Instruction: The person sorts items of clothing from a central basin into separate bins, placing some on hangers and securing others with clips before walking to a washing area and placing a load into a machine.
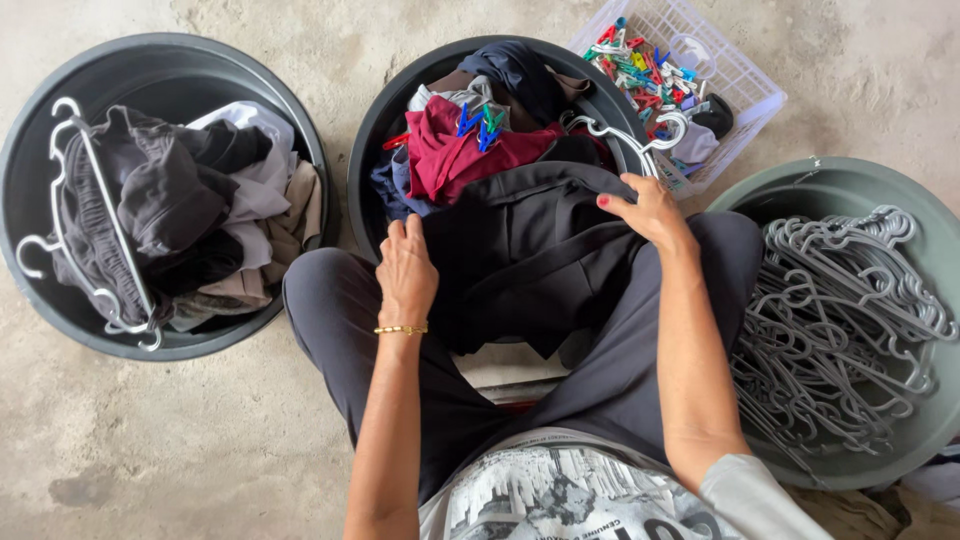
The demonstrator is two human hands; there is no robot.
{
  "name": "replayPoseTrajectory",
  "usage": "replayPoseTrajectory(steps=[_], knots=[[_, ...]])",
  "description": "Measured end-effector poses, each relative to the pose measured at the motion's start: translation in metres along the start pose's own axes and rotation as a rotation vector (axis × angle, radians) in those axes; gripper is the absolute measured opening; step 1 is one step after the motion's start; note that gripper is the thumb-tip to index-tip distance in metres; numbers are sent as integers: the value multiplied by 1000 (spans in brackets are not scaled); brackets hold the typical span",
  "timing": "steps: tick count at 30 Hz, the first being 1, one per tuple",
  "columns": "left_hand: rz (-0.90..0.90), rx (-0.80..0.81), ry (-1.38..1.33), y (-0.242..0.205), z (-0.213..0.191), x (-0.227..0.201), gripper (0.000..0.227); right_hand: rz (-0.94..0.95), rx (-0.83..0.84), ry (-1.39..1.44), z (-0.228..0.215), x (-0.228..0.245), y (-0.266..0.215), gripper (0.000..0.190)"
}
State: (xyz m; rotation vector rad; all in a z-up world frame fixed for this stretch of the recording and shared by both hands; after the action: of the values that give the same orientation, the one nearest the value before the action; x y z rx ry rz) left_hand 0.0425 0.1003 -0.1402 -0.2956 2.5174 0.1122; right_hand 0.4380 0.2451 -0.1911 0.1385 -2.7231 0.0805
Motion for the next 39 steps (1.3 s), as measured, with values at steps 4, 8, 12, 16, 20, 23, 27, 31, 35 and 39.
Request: replayPoseTrajectory(steps=[4, 8, 12, 16, 20, 23, 27, 31, 35, 39], knots=[[-47, 23, -56, 2, 24, 5, 71, 405, -352, -149, 49, -52, 24, 38], [-66, 7, -99, 12, 21, 4, 69, 562, -242, -269, 84, -72, 38, 33], [-164, 30, -147, 13, 30, 13, 53, 602, -134, -431, 90, -77, 38, 31], [-157, 14, -113, 18, 39, 19, 25, 381, -214, -379, 74, -63, 37, 19], [-95, -98, -155, 23, 35, 14, 21, 234, -480, 100, 47, -32, 32, 25], [-170, -156, -291, 20, 22, 12, 15, 32, -812, 114, -5, 8, 18, 43], [-146, -271, -354, 20, -7, 4, 12, 19, -606, 531, -98, 52, -5, 38], [-148, -370, -495, 17, -34, -8, 11, -401, -270, -32, -171, 119, -60, 38], [62, -205, -777, 5, -56, -46, 15, -552, -165, -38, -143, 169, -76, 36], [469, 226, -829, -23, -82, -86, 13, -449, -41, 285, -105, 179, -63, 30]])
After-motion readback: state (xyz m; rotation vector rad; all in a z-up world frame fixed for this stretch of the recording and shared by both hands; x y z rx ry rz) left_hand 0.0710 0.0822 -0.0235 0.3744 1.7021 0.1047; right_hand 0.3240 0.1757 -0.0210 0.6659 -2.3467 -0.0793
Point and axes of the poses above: each hand's wrist, its own y-axis towards the middle knuckle, its own z-axis out of the palm, x = y × z, the point moved 4 cm from there along y, towards the middle knuckle, and after that the axes turned 15 degrees about -y, right-handed, at the moved point
